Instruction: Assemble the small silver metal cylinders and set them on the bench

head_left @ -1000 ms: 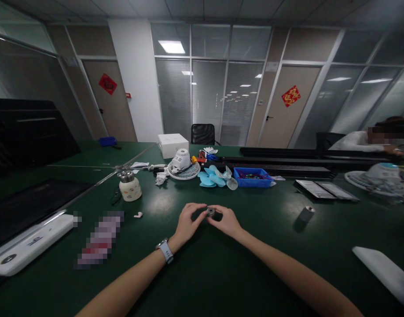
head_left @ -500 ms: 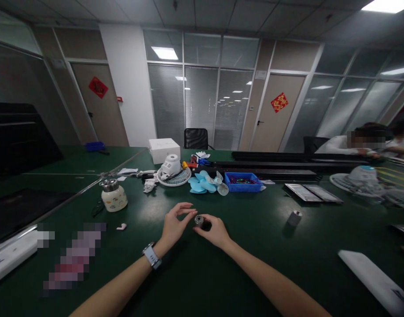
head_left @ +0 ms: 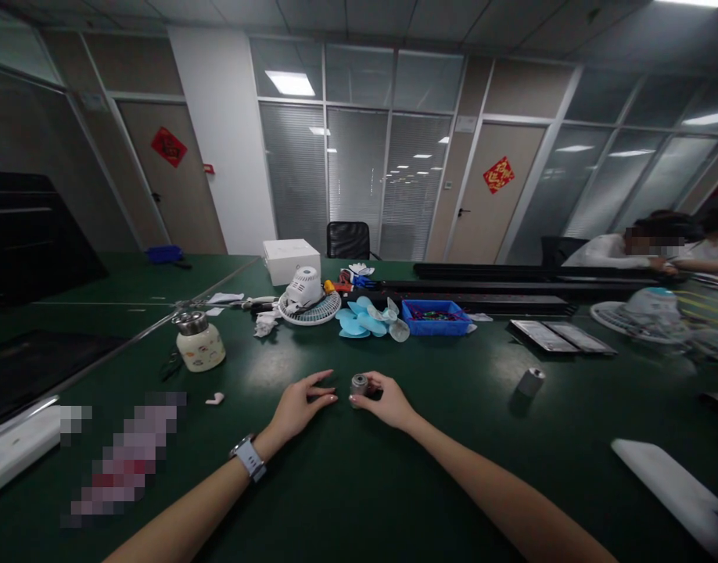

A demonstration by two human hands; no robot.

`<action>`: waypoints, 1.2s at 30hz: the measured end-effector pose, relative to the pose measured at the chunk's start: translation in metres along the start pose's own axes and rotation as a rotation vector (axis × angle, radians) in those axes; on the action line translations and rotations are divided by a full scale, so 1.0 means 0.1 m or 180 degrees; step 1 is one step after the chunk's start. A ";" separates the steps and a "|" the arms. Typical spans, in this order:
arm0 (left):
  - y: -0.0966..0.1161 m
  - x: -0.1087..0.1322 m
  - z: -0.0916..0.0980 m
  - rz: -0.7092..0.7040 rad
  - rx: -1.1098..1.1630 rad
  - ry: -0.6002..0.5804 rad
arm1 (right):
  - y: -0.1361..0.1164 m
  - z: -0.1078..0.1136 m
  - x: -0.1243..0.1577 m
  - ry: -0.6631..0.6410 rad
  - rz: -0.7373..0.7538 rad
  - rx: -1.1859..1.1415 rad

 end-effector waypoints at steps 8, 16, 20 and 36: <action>-0.07 -0.01 0.03 0.0029 -0.0076 0.0431 | 0.01 0.33 -0.08 -0.0246 -0.1055 -0.2209; -0.05 -0.01 0.02 0.0015 -0.0118 0.0404 | 0.02 0.33 -0.09 0.0014 -0.1421 -0.2821; -0.02 0.00 0.03 0.0025 -0.0168 0.0397 | 0.04 0.33 -0.08 0.0012 -0.1079 -0.2704; -0.03 -0.01 0.03 0.0152 0.0021 0.0502 | 0.09 0.12 0.00 0.0588 0.0094 -0.0318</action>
Point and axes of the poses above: each hand's wrist, its own x-axis away from the middle knuckle, its own z-axis out of the back of the hand, y = z × x, the point moved 2 cm from there along -x, towards the middle knuckle, and after that the axes turned 12 degrees about -x, right-handed, at the moved point
